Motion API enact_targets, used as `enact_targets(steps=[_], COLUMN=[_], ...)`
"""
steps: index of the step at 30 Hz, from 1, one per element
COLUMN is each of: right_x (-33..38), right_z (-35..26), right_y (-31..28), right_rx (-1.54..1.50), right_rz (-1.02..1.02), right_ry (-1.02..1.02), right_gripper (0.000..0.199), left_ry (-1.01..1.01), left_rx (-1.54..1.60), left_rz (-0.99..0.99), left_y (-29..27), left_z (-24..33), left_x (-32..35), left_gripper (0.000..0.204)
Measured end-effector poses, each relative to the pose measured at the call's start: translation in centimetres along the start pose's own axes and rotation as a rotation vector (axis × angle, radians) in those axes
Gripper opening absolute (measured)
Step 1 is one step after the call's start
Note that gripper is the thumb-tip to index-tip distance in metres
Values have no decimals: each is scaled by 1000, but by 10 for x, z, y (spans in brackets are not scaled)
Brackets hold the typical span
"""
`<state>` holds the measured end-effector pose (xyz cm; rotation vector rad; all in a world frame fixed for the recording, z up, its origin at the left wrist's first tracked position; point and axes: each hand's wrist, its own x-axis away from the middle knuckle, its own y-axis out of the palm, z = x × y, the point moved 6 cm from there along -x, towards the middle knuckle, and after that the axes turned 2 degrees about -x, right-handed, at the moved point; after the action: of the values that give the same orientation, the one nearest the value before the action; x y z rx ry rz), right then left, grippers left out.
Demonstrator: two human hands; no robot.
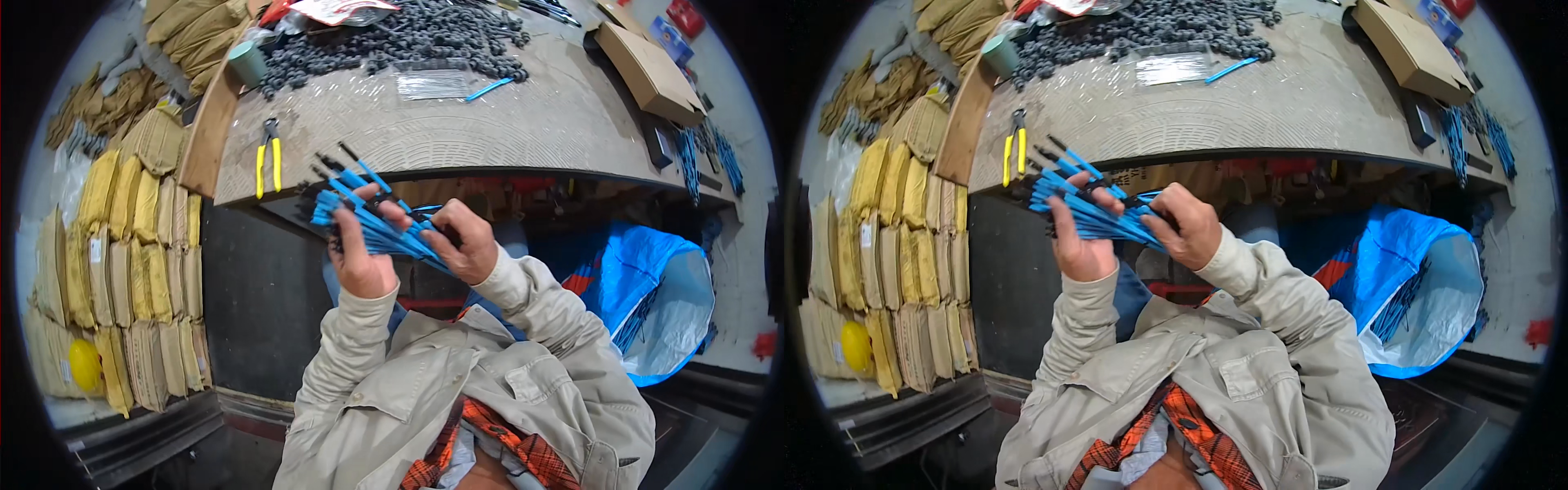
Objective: Assembling blue plastic arms into a central hub and securing them using a crimping tool.
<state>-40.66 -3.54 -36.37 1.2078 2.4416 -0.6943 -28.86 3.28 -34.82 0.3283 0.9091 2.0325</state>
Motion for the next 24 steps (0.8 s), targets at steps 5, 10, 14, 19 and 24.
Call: enact_targets(steps=[5,10,14,19,24], right_x=[-3,-19,-74,-70,-6], right_z=[12,37,24,22,66], right_y=[2,-67,-70,-42,20], right_rx=[-97,-291,-799,-933,-1135], right_rz=[-150,-189,-291,-411,-476], right_ry=[107,126,-22,35,295], right_gripper=[10,45,70,87,100], left_ry=[68,-39,-86,-186,-372], left_rx=[-282,-494,-427,-656,-677], left_rz=[-87,-309,-592,-770,-612], left_y=[5,27,69,114,120], left_z=[10,13,13,12,18], left_x=[-8,-9,-15,-18,-21], left_gripper=[22,24,27,29,31])
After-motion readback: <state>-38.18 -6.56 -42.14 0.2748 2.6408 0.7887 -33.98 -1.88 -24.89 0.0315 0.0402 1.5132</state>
